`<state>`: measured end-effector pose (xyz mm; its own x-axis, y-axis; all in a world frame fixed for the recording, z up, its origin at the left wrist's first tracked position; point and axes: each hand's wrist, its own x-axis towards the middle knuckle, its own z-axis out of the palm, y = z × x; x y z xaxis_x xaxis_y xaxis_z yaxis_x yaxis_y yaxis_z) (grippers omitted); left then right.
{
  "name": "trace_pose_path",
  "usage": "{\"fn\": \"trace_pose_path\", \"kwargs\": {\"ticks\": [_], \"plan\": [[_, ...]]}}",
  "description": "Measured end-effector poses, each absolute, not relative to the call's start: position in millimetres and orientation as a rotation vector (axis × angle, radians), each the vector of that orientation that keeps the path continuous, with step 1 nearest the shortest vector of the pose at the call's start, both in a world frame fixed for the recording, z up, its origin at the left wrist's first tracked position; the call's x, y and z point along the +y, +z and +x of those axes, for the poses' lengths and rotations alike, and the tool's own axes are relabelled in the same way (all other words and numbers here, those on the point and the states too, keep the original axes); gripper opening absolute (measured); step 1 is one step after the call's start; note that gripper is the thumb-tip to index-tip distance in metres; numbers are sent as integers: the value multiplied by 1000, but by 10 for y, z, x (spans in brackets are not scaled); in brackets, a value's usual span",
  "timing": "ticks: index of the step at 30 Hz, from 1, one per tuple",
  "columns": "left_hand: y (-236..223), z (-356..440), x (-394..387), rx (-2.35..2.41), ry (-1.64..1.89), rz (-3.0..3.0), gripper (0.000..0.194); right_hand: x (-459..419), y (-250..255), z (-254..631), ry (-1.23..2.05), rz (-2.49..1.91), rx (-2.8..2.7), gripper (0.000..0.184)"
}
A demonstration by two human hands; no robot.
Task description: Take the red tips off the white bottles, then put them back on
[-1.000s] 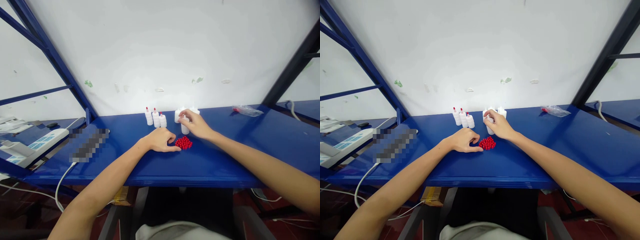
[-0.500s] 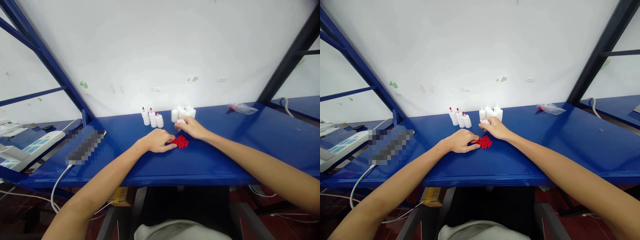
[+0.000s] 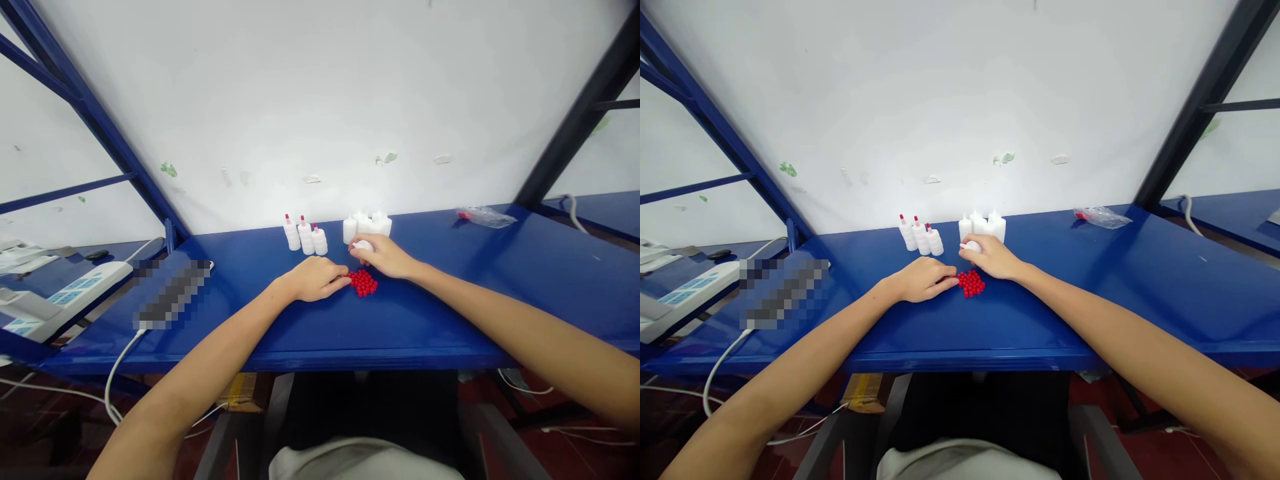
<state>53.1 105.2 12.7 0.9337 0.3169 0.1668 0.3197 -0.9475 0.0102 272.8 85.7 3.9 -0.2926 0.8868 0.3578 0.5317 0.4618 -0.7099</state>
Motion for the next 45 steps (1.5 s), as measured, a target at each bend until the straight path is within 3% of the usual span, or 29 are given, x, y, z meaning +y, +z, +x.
{"fn": "trace_pose_path", "kwargs": {"ticks": [6, 12, 18, 27, 34, 45], "plan": [[159, 495, 1066, -657, -499, -3090, 39, 822, 74, 2685, 332, -1169, -2095, 25], [148, 531, 1028, -791, -741, -3015, 34, 787, 77, 2663, 300, -1306, -2176, 23], [133, 577, 1011, -855, -753, -2984, 34, 774, 75, 2666, 286, -1277, -2205, 23], [138, 618, 993, -804, -772, -2911, 33, 781, 118, 2691, 517, -1116, -2198, 12], [123, 612, 1007, -787, -795, -2863, 34, 795, 91, 2675, 558, -1058, -2095, 22], [137, 622, 1003, -807, -652, -2803, 38, 794, 66, 2726, 770, -1029, -2081, 21]]}}
